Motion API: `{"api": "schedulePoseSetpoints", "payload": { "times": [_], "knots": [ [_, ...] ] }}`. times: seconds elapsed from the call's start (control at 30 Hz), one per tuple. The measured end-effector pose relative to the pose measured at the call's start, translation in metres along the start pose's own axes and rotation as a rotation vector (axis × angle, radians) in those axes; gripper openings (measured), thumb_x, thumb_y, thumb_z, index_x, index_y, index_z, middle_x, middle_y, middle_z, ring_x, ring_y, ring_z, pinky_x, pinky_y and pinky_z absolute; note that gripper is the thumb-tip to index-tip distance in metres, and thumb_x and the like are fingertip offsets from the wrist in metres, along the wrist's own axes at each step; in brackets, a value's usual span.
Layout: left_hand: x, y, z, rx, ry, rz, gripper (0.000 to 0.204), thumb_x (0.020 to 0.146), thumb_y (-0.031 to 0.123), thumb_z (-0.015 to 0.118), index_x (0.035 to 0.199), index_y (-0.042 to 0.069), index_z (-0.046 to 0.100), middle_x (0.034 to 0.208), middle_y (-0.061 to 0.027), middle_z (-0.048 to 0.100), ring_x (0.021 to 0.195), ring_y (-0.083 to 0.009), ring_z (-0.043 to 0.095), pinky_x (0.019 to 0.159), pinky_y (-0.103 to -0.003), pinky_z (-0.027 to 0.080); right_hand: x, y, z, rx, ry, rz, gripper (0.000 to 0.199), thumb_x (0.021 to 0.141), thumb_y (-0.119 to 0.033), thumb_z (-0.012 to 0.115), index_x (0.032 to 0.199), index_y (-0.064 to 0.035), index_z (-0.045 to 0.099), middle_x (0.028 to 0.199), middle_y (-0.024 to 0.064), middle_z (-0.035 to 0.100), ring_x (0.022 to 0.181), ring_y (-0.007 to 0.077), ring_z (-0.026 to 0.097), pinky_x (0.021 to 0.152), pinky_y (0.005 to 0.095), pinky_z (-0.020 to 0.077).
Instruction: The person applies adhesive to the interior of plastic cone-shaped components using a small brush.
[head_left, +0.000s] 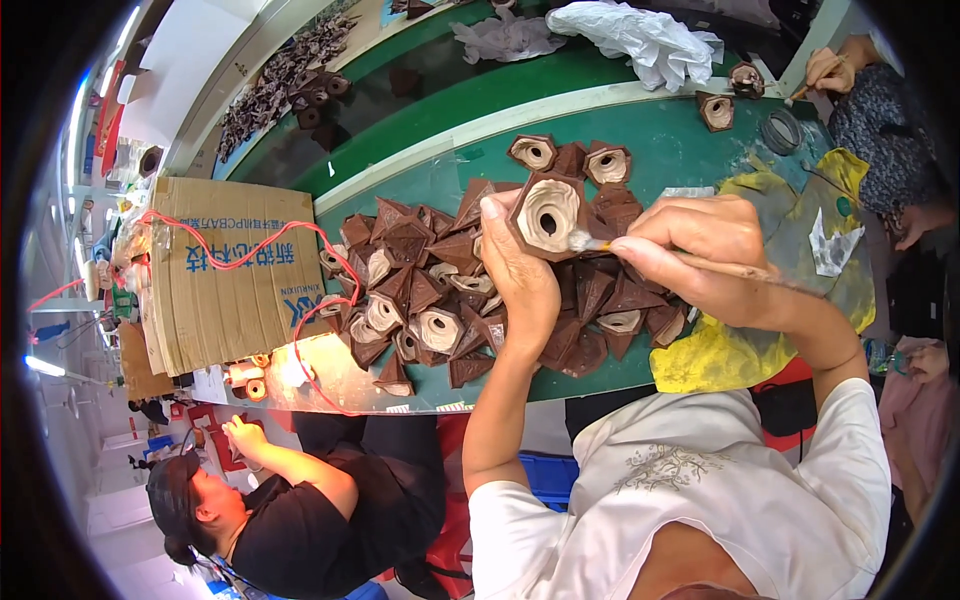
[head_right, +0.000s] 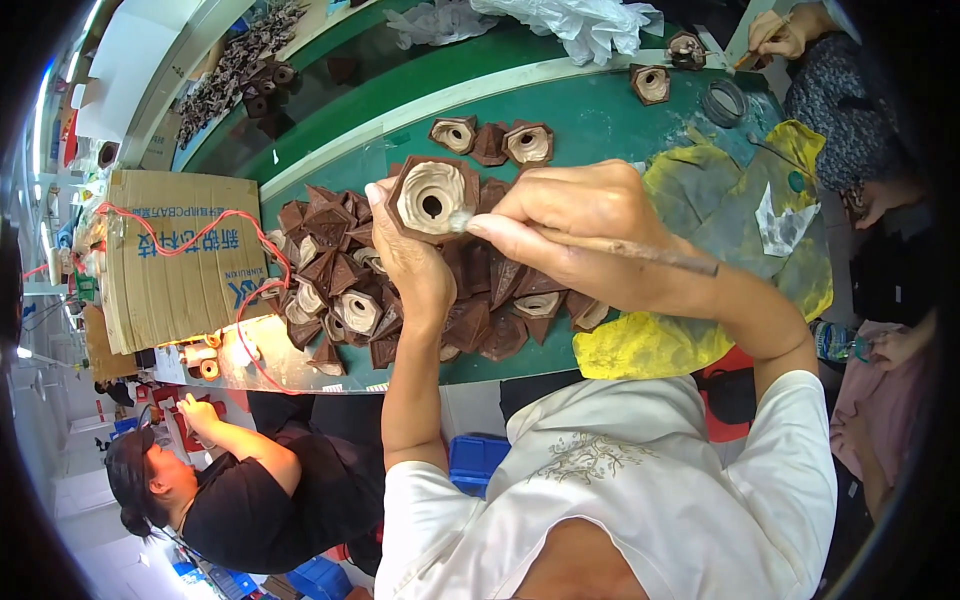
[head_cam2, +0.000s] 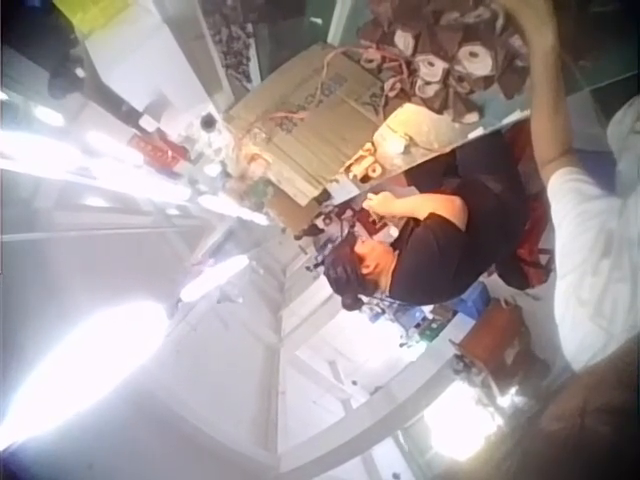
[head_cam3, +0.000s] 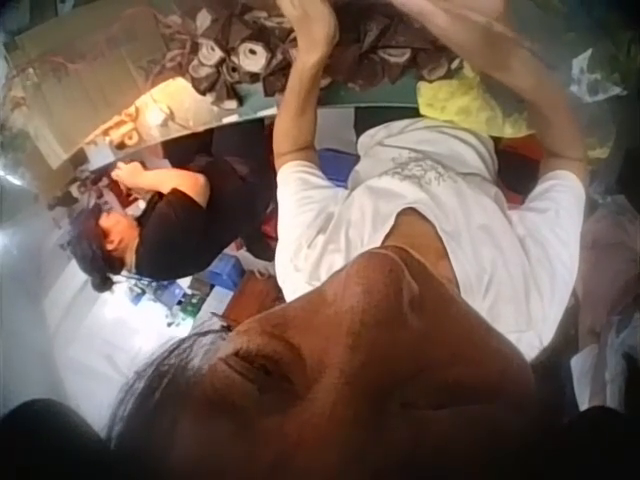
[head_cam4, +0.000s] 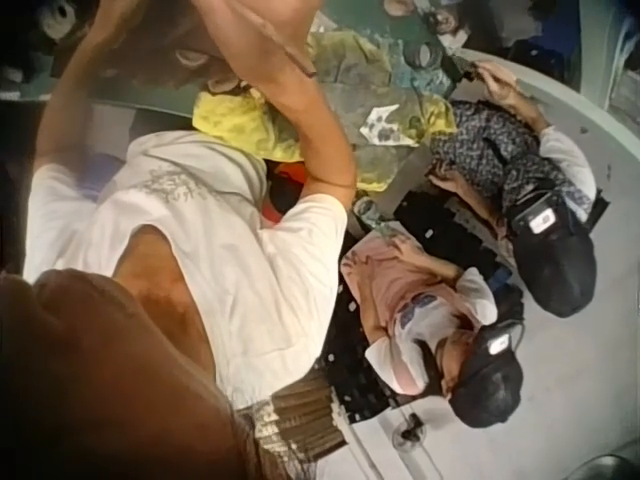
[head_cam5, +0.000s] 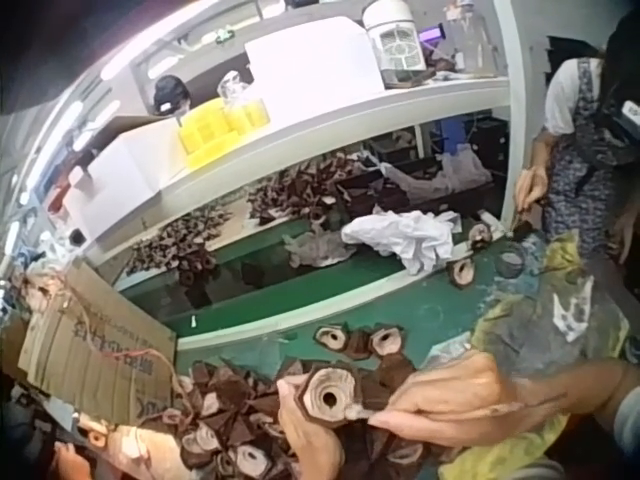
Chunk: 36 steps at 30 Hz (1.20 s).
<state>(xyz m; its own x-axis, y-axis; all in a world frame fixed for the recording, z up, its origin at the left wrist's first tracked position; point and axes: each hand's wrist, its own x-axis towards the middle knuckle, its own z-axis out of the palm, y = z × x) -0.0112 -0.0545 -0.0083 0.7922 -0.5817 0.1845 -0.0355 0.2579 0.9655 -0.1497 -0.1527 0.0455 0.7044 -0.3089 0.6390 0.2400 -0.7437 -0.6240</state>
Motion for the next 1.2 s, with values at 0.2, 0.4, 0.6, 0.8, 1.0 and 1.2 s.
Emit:
{"api": "schedulePoseSetpoints", "payload": {
  "times": [0.2,0.4,0.6,0.8,1.0,1.2],
  "knots": [
    [-0.005,-0.005,0.002,-0.048,-0.006,0.024,0.051,0.103,0.040,0.023,0.095,-0.001,0.053,0.085,-0.0076,0.060,0.076,-0.0114,0.054,0.073,-0.025,0.046,0.003,0.002,-0.003,-0.164,-0.039,-0.014,0.007,0.078,-0.003,0.069,0.079,0.0015,0.064,0.066,0.0071,0.060,0.054,0.0171,0.058,0.045,0.0291,0.0434],
    [-0.010,-0.007,0.004,0.007,-0.035,0.073,0.050,0.103,0.039,0.022,0.095,0.000,0.052,0.086,-0.0065,0.058,0.078,-0.0109,0.051,0.075,-0.025,0.044,0.000,0.001,0.012,-0.113,0.070,-0.024,0.005,0.082,0.000,0.065,0.079,0.0030,0.063,0.073,0.0116,0.065,0.061,0.0184,0.064,0.053,0.0278,0.0481],
    [-0.012,-0.006,0.001,0.058,-0.058,0.065,0.047,0.103,0.037,0.023,0.094,0.000,0.051,0.086,-0.0062,0.056,0.079,-0.0106,0.050,0.075,-0.026,0.043,-0.003,-0.005,0.019,0.083,0.079,-0.013,0.002,0.080,0.003,0.065,0.080,0.0031,0.062,0.076,0.0134,0.067,0.064,0.0210,0.065,0.055,0.0287,0.0499],
    [-0.011,-0.006,-0.004,0.139,-0.069,0.096,0.045,0.104,0.034,0.024,0.095,-0.001,0.051,0.085,-0.0071,0.055,0.079,-0.0123,0.050,0.075,-0.027,0.043,0.002,-0.008,0.019,0.039,0.031,-0.087,0.004,0.078,0.001,0.067,0.078,0.0022,0.063,0.073,0.0126,0.066,0.061,0.0221,0.065,0.053,0.0288,0.0495],
    [-0.014,-0.004,-0.001,0.213,-0.092,0.132,0.045,0.103,0.032,0.025,0.093,-0.002,0.052,0.085,-0.0096,0.057,0.080,-0.0155,0.052,0.077,-0.030,0.044,0.005,0.001,0.017,-0.076,0.071,-0.198,0.005,0.077,-0.001,0.068,0.079,0.0016,0.064,0.070,0.0100,0.063,0.058,0.0202,0.062,0.048,0.0292,0.0473],
    [0.026,0.005,-0.012,0.316,-0.065,0.072,0.048,0.103,0.034,0.026,0.093,-0.002,0.056,0.082,-0.0093,0.058,0.079,-0.0147,0.053,0.075,-0.029,0.044,0.006,0.030,-0.010,-0.269,0.174,-0.083,0.008,0.082,-0.005,0.066,0.083,0.0038,0.066,0.068,0.0064,0.062,0.056,0.0132,0.058,0.049,0.0256,0.0456]
  ]
}}
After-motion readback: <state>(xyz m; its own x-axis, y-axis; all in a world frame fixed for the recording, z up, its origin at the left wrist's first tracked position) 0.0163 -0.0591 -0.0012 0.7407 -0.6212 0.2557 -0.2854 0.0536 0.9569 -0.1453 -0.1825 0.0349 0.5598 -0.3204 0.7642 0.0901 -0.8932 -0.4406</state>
